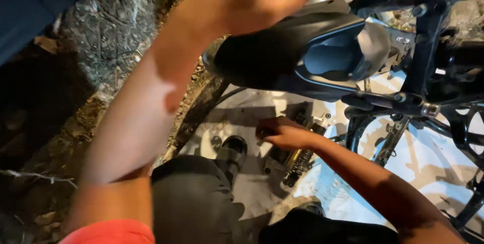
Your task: The person uses a wrench to tighten a bolt on the motorcycle handlebar area. They repeatedly adjust the bolt and reposition the wrench to secure the component.
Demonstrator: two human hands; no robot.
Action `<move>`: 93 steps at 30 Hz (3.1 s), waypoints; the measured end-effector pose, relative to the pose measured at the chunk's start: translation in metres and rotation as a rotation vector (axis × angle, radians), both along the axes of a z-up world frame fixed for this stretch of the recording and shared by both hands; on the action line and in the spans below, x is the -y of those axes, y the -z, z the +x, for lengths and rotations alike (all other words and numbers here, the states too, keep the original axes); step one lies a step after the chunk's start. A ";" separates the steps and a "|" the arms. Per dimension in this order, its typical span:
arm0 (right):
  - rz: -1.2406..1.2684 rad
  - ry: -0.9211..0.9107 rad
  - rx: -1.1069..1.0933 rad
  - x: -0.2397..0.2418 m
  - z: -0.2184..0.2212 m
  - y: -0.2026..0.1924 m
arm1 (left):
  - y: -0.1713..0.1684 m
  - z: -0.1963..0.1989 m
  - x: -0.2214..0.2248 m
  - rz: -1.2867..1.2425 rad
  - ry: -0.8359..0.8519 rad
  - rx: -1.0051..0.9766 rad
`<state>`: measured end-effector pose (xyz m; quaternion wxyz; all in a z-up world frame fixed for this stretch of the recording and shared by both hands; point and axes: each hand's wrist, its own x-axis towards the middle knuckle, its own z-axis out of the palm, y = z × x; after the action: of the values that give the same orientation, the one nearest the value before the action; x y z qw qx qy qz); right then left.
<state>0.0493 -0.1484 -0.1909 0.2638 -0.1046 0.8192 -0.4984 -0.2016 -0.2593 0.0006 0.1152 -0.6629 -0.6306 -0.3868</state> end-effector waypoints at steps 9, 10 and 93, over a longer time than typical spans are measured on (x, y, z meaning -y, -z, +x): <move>0.749 -0.222 -0.524 -0.141 0.031 0.319 | 0.157 0.045 0.090 -0.343 -0.079 0.405; 0.744 -0.186 -0.417 -0.142 0.027 0.311 | 0.189 0.053 0.097 -0.345 -0.166 0.562; 0.488 0.073 -0.035 -0.152 0.114 0.066 | 0.213 0.135 -0.019 -0.769 -0.054 2.292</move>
<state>0.1635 0.0032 -0.2569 0.2491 -0.0168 0.9229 -0.2930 -0.0666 -0.2405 -0.2120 -0.7073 0.0873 -0.4543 -0.5345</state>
